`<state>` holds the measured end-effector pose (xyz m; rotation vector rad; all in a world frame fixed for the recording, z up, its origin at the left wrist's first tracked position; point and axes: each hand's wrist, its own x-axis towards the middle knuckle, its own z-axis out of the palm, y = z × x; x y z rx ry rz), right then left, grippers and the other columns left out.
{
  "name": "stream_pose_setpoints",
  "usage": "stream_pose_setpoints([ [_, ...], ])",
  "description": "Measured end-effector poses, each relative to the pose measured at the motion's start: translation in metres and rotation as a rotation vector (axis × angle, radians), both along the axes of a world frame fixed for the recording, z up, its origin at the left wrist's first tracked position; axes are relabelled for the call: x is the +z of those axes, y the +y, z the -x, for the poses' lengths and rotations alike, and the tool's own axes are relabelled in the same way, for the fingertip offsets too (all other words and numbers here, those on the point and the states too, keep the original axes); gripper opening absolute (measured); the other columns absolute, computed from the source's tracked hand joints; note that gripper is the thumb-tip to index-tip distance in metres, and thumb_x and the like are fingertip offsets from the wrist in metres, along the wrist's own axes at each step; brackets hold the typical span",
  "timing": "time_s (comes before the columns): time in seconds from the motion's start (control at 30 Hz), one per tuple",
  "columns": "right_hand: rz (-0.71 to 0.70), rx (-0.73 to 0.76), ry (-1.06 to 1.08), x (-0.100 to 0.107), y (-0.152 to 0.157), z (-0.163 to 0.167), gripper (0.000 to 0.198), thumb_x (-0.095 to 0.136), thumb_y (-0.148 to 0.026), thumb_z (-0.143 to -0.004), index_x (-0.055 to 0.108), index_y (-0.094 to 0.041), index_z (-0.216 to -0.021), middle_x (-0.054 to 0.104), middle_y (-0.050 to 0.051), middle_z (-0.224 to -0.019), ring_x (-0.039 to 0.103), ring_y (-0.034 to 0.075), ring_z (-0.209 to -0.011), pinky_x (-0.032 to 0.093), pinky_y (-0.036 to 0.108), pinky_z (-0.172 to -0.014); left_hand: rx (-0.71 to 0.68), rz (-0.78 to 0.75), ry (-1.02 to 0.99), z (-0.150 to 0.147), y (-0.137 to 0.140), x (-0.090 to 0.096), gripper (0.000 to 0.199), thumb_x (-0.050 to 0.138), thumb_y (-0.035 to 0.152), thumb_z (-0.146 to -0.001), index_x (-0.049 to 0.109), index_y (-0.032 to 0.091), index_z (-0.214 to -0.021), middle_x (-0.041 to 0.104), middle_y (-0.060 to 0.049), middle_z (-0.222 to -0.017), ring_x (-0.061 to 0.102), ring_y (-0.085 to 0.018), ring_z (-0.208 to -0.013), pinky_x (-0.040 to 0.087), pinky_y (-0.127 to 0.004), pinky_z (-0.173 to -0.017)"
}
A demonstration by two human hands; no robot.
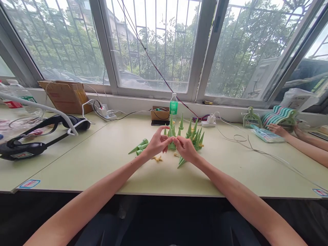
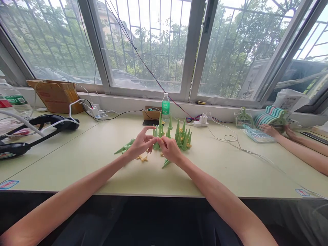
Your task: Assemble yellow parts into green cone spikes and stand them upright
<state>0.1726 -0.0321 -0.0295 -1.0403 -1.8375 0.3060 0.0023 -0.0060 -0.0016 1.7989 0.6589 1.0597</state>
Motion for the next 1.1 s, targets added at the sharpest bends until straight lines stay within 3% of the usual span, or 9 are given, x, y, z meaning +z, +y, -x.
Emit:
stream_pose_setpoints([
  [0.27,0.012,0.010,-0.026,0.0001,-0.0011,-0.0006,0.049,0.026,-0.051,-0.101,0.043,-0.019,-0.068,0.046,-0.003,-0.056,0.043,0.011,-0.053,0.035,0.024,-0.058,0.066,-0.183,0.033,0.0016,-0.0064,0.0026,0.060,0.064,0.032,-0.084,0.037,0.022,-0.137,0.053,0.010,-0.054,0.046,-0.005,-0.037,0.038,-0.014,-0.040],
  [0.33,0.010,-0.001,-0.013,0.0004,-0.0007,-0.0013,0.049,0.026,-0.050,-0.101,0.043,-0.020,-0.067,0.047,-0.002,-0.056,0.043,0.011,-0.053,0.035,0.024,-0.058,0.092,-0.223,0.056,0.0016,-0.0059,0.0013,0.045,0.061,0.031,-0.085,0.052,0.019,-0.128,0.048,0.010,-0.051,0.045,-0.005,-0.037,0.039,-0.015,-0.040],
  [0.4,0.002,-0.028,-0.009,0.0007,0.0004,-0.0024,0.048,0.026,-0.048,-0.102,0.043,-0.020,-0.068,0.049,-0.002,-0.057,0.044,0.011,-0.053,0.035,0.024,-0.057,0.121,-0.253,0.078,0.0018,-0.0042,-0.0006,0.025,0.058,0.029,-0.085,0.066,0.015,-0.106,0.046,0.008,-0.049,0.044,-0.005,-0.037,0.039,-0.016,-0.040],
  [0.5,-0.019,-0.117,-0.055,0.0013,0.0024,-0.0043,0.044,0.029,-0.043,-0.101,0.045,-0.019,-0.068,0.049,-0.001,-0.057,0.043,0.011,-0.052,0.032,0.024,-0.056,0.162,-0.258,0.081,0.0023,-0.0011,-0.0028,0.017,0.056,0.025,-0.083,0.069,0.013,-0.084,0.047,0.005,-0.048,0.045,-0.006,-0.037,0.038,-0.018,-0.038],
  [0.63,0.004,-0.179,-0.229,0.0023,0.0026,-0.0064,0.033,0.044,-0.031,-0.094,0.045,-0.019,-0.063,0.045,-0.003,-0.053,0.036,0.010,-0.049,0.028,0.024,-0.054,0.178,-0.221,0.057,0.0030,0.0010,-0.0027,0.016,0.056,0.023,-0.081,0.068,0.014,-0.083,0.047,0.005,-0.048,0.045,-0.007,-0.036,0.037,-0.018,-0.037],
  [0.77,0.061,-0.122,-0.366,0.0030,-0.0002,-0.0072,0.024,0.054,-0.024,-0.086,0.051,-0.018,-0.063,0.052,-0.003,-0.056,0.041,0.010,-0.052,0.028,0.023,-0.056,0.193,-0.231,0.063,0.0026,0.0012,-0.0018,0.015,0.055,0.023,-0.080,0.067,0.014,-0.083,0.048,0.004,-0.050,0.045,-0.007,-0.039,0.037,-0.018,-0.039],
  [0.93,0.104,-0.103,-0.449,0.0044,-0.0032,-0.0072,0.016,0.061,-0.021,-0.081,0.056,-0.018,-0.066,0.058,-0.002,-0.061,0.045,0.011,-0.057,0.029,0.023,-0.057,0.227,-0.339,0.123,0.0015,0.0014,-0.0042,0.015,0.053,0.022,-0.079,0.066,0.014,-0.079,0.044,0.005,-0.050,0.039,-0.007,-0.044,0.035,-0.019,-0.045],
  [1.1,0.143,-0.113,-0.506,0.0070,-0.0053,-0.0075,0.021,0.063,-0.022,-0.078,0.051,-0.018,-0.061,0.054,-0.002,-0.058,0.042,0.011,-0.054,0.027,0.024,-0.053,0.249,-0.451,0.276,0.0008,-0.0001,-0.0065,0.015,0.053,0.021,-0.075,0.066,0.016,-0.071,0.040,0.007,-0.043,0.032,-0.007,-0.042,0.033,-0.020,-0.047],
])
